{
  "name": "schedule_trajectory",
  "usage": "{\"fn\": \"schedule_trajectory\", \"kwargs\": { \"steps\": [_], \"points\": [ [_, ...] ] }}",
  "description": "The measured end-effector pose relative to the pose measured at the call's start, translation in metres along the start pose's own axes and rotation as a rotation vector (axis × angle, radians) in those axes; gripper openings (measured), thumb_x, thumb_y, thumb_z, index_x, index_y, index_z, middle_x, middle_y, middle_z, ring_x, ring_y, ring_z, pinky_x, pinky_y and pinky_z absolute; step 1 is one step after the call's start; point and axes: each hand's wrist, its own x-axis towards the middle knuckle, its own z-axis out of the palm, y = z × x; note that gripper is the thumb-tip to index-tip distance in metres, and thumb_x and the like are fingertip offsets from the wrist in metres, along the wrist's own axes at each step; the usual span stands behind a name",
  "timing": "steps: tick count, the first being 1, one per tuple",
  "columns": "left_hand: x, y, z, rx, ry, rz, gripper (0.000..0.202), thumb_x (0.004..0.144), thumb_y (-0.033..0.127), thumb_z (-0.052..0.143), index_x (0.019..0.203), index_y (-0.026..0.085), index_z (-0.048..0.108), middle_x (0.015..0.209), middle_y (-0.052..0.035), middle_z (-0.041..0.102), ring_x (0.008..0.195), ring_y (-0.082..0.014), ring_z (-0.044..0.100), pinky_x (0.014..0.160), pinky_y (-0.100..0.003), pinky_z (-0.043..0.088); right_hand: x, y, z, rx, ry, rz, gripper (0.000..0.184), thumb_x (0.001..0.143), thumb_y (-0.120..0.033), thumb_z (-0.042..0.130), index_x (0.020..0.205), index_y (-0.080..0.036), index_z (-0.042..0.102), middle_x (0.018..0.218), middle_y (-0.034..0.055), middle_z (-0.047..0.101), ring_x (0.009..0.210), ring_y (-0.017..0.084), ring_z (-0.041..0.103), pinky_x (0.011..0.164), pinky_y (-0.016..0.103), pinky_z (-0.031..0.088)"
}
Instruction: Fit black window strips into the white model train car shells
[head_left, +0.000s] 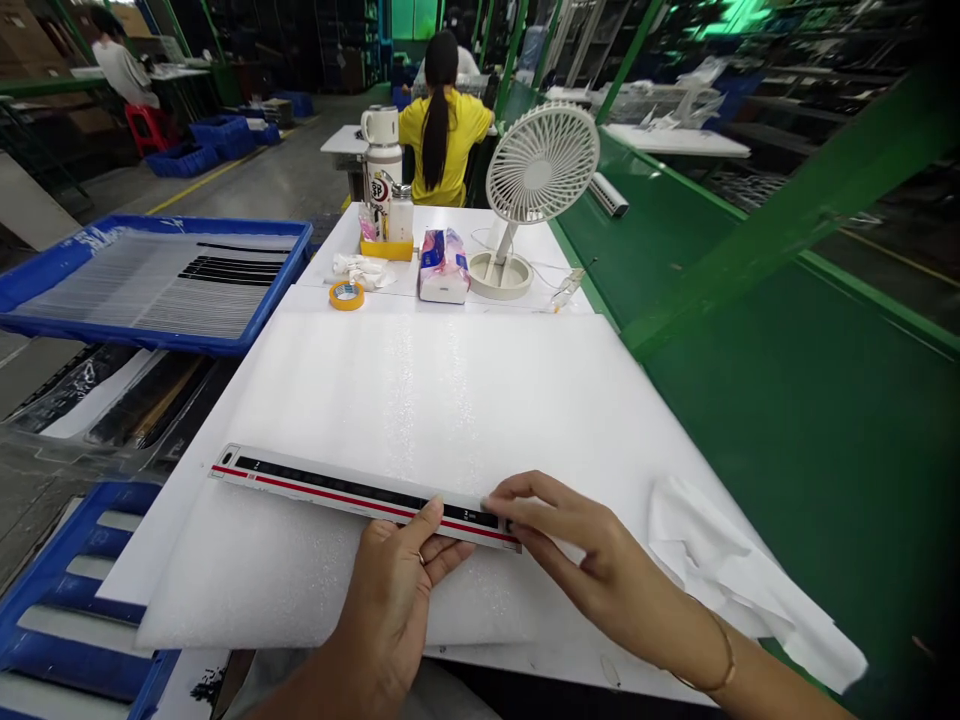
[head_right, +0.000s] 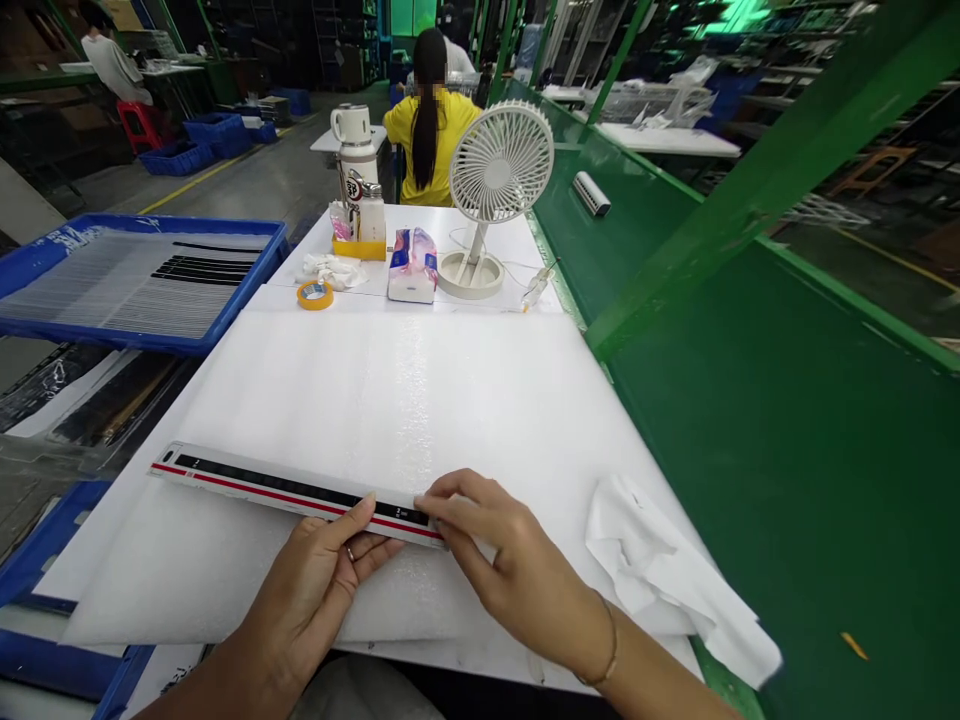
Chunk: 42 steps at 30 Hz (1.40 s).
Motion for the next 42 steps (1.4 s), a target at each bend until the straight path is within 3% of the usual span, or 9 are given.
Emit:
{"fn": "schedule_trajectory", "kwargs": {
  "steps": [4, 10, 16, 25, 34, 39, 42],
  "points": [
    [0.000, 0.000, 0.000, -0.004, -0.008, -0.014, 0.013, 0.075, 0.018, 0.068, 0.083, 0.008, 0.065, 0.090, -0.0142, 0.070, 0.091, -0.0265, 0.066, 0.085, -0.041, 0.053, 0.004, 0.000, 0.001, 0.236, -0.005, 0.312, 0.021, 0.086, -0.035, 0.053, 0.103, -0.024, 0.059, 0.098, 0.0034, 0.062, 0.089, 0.017, 0.058, 0.079, 0.032, 0.050],
    [0.001, -0.001, -0.001, -0.031, -0.007, -0.045, 0.015, 0.077, 0.018, 0.066, 0.087, 0.007, 0.064, 0.096, -0.0147, 0.069, 0.093, -0.0277, 0.066, 0.087, -0.043, 0.052, 0.020, 0.000, 0.000, 0.292, -0.089, 0.509, 0.007, 0.078, -0.025, 0.059, 0.084, -0.021, 0.059, 0.084, -0.0006, 0.061, 0.077, 0.015, 0.052, 0.070, 0.029, 0.043],
    [0.001, 0.003, 0.001, -0.032, -0.003, -0.102, 0.013, 0.076, 0.018, 0.066, 0.084, 0.007, 0.065, 0.095, -0.0138, 0.070, 0.093, -0.0277, 0.066, 0.085, -0.040, 0.054, 0.039, 0.008, -0.005, 0.508, -0.263, 0.733, 0.013, 0.067, -0.022, 0.067, 0.075, -0.017, 0.058, 0.073, -0.0015, 0.058, 0.065, 0.012, 0.048, 0.060, 0.025, 0.039],
    [0.007, 0.000, -0.001, -0.067, 0.050, -0.131, 0.017, 0.068, 0.022, 0.074, 0.074, 0.008, 0.065, 0.084, -0.0117, 0.072, 0.079, -0.0239, 0.069, 0.077, -0.037, 0.056, 0.046, 0.010, -0.008, 0.486, -0.335, 0.754, 0.011, 0.068, -0.021, 0.066, 0.076, -0.017, 0.059, 0.074, -0.0016, 0.058, 0.064, 0.011, 0.047, 0.059, 0.026, 0.039],
    [0.000, 0.005, 0.002, -0.033, 0.024, -0.110, 0.020, 0.075, 0.020, 0.067, 0.090, 0.008, 0.064, 0.094, -0.0130, 0.071, 0.092, -0.0268, 0.066, 0.086, -0.041, 0.053, 0.046, 0.012, -0.009, 0.605, -0.320, 0.740, 0.017, 0.065, -0.024, 0.071, 0.078, -0.016, 0.063, 0.071, -0.0011, 0.060, 0.065, 0.012, 0.048, 0.060, 0.026, 0.040],
    [-0.001, 0.005, 0.001, -0.016, -0.004, -0.085, 0.017, 0.078, 0.016, 0.065, 0.092, 0.007, 0.062, 0.100, -0.0154, 0.069, 0.100, -0.0297, 0.063, 0.089, -0.046, 0.051, 0.045, 0.016, -0.016, 0.700, -0.322, 0.738, 0.021, 0.068, -0.028, 0.068, 0.082, -0.013, 0.068, 0.079, 0.0040, 0.066, 0.076, 0.014, 0.057, 0.076, 0.030, 0.045],
    [0.000, 0.003, 0.001, -0.025, -0.010, -0.074, 0.019, 0.078, 0.014, 0.065, 0.094, 0.006, 0.062, 0.103, -0.0167, 0.068, 0.102, -0.0311, 0.062, 0.090, -0.050, 0.050, 0.043, 0.018, -0.017, 0.707, -0.323, 0.730, 0.020, 0.069, -0.028, 0.068, 0.082, -0.013, 0.069, 0.079, 0.0045, 0.068, 0.076, 0.015, 0.058, 0.076, 0.030, 0.045]
  ]
}}
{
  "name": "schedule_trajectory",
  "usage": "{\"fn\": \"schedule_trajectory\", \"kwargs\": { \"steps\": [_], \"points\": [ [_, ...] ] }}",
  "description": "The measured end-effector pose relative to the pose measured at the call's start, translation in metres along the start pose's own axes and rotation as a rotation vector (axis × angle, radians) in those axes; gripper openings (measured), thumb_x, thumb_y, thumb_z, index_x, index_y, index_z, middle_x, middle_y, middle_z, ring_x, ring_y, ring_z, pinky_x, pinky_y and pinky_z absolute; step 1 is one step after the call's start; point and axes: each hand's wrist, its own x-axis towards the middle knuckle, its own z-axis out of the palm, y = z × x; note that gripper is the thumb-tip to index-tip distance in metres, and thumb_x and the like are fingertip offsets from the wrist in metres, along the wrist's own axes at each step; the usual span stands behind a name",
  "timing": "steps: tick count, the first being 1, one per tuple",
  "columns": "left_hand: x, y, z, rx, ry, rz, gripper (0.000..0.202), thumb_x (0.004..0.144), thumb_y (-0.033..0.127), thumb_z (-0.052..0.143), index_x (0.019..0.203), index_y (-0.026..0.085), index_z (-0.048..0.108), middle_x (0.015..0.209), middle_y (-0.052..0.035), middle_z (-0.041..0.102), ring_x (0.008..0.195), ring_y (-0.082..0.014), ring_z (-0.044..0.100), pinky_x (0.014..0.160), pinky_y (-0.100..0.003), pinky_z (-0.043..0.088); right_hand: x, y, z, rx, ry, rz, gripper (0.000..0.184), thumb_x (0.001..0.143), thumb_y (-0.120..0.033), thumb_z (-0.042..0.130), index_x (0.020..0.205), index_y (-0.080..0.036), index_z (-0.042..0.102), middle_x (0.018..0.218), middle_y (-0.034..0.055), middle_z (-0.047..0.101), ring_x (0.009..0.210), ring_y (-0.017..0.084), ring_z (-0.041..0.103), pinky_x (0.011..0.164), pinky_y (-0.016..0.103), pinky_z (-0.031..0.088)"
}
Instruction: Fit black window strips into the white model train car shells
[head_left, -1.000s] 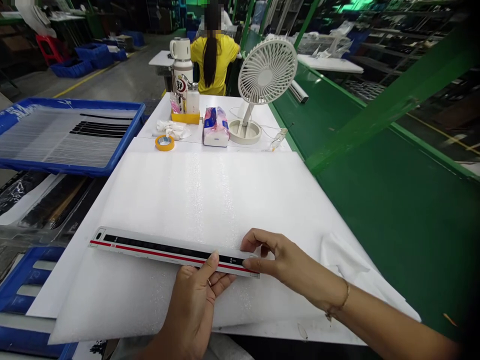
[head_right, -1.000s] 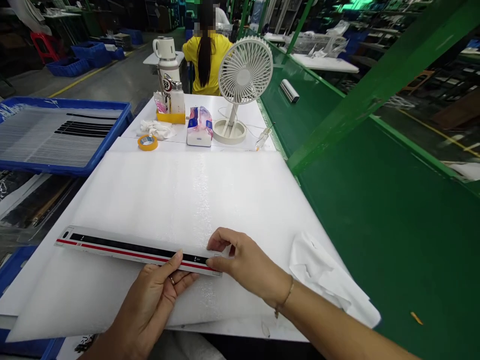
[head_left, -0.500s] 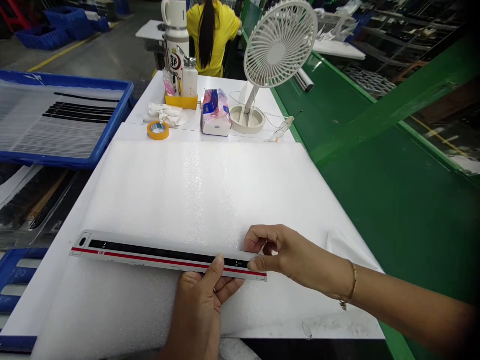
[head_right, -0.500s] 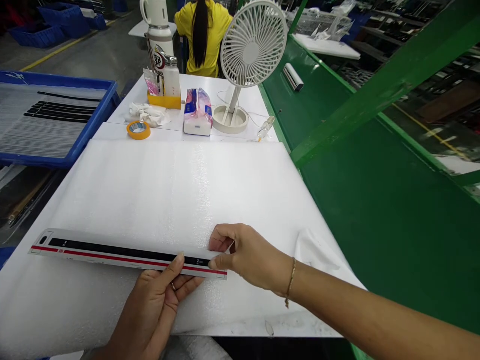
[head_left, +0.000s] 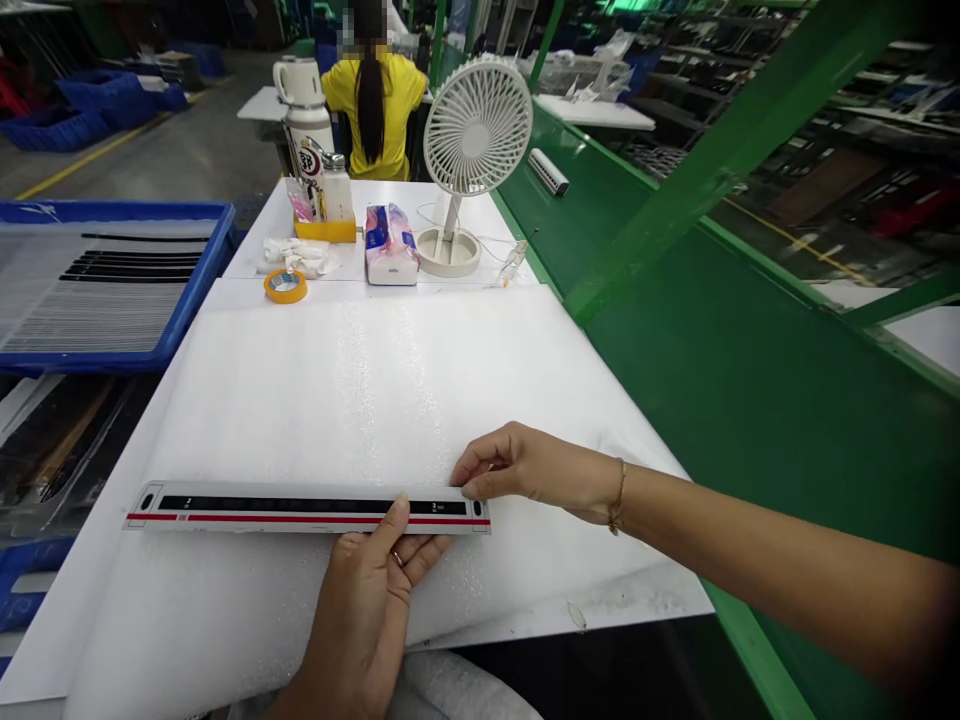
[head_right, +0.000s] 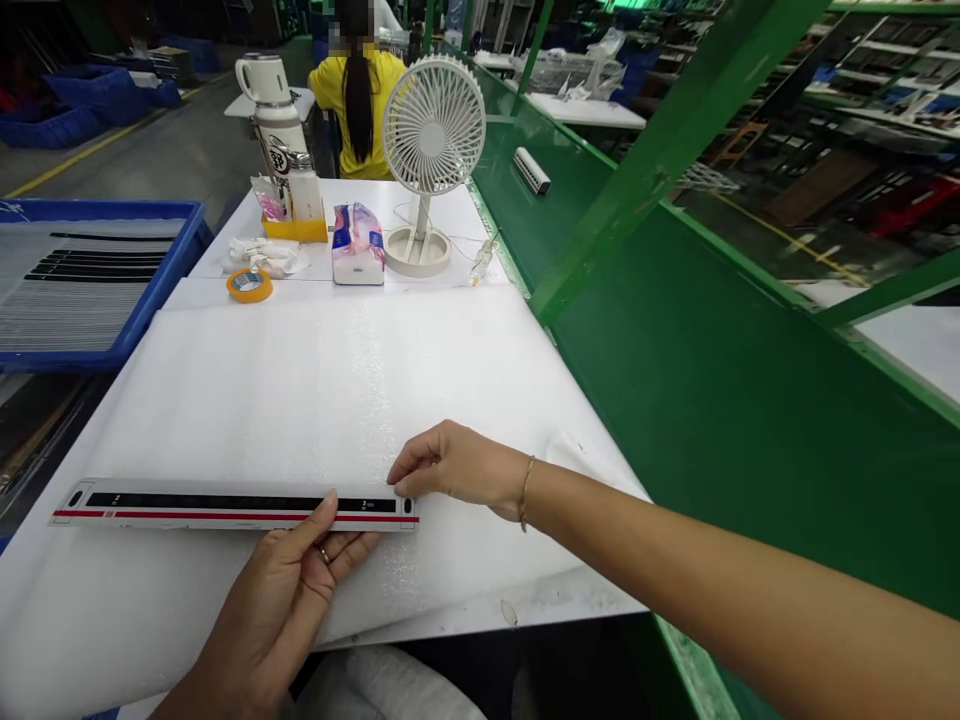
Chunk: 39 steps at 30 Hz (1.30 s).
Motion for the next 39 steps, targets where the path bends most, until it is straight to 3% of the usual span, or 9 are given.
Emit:
{"fn": "schedule_trajectory", "kwargs": {
  "steps": [3, 9, 19, 32, 39],
  "points": [
    [0.0009, -0.0008, -0.0005, -0.008, 0.001, 0.012, 0.018, 0.079, 0.011, 0.063, 0.097, 0.007, 0.062, 0.103, -0.0168, 0.068, 0.101, -0.0312, 0.063, 0.089, -0.053, 0.050, 0.0020, 0.0026, -0.0001, -0.020, -0.006, -0.007, 0.019, 0.066, -0.026, 0.071, 0.081, -0.014, 0.069, 0.073, 0.0031, 0.068, 0.071, 0.014, 0.058, 0.071, 0.029, 0.046],
    [0.0024, -0.0013, -0.0029, -0.011, -0.028, 0.018, 0.011, 0.082, 0.013, 0.059, 0.084, 0.004, 0.065, 0.096, -0.0190, 0.070, 0.097, -0.0314, 0.064, 0.089, -0.052, 0.050, 0.0045, 0.0043, -0.0011, -0.063, -0.034, -0.019, 0.020, 0.067, -0.028, 0.072, 0.081, -0.014, 0.069, 0.074, 0.0026, 0.068, 0.071, 0.014, 0.060, 0.068, 0.028, 0.047],
    [0.0012, -0.0008, -0.0025, -0.001, -0.030, 0.017, 0.018, 0.082, 0.015, 0.060, 0.099, 0.011, 0.063, 0.099, -0.0143, 0.069, 0.100, -0.0326, 0.063, 0.089, -0.058, 0.047, 0.0041, 0.0035, -0.0023, -0.122, -0.064, -0.045, 0.025, 0.068, -0.034, 0.073, 0.082, -0.014, 0.066, 0.073, 0.0022, 0.066, 0.071, 0.013, 0.060, 0.064, 0.025, 0.047],
    [0.0018, -0.0045, 0.0031, 0.037, 0.077, 0.052, 0.007, 0.080, 0.010, 0.059, 0.087, 0.009, 0.061, 0.088, -0.0124, 0.070, 0.088, -0.0281, 0.067, 0.085, -0.053, 0.052, 0.0034, 0.0002, 0.0044, -0.274, -0.019, -0.120, 0.007, 0.071, -0.019, 0.067, 0.076, -0.015, 0.063, 0.067, -0.0006, 0.060, 0.064, 0.013, 0.053, 0.059, 0.027, 0.042],
    [-0.0015, -0.0033, 0.0013, 0.009, -0.013, 0.059, 0.007, 0.078, 0.014, 0.063, 0.083, 0.010, 0.060, 0.094, -0.0131, 0.070, 0.093, -0.0295, 0.066, 0.086, -0.052, 0.052, -0.0013, 0.0033, 0.0070, -0.219, -0.003, -0.098, 0.017, 0.074, -0.029, 0.064, 0.083, -0.015, 0.066, 0.073, 0.0011, 0.062, 0.069, 0.013, 0.054, 0.064, 0.026, 0.044]
  ]
}}
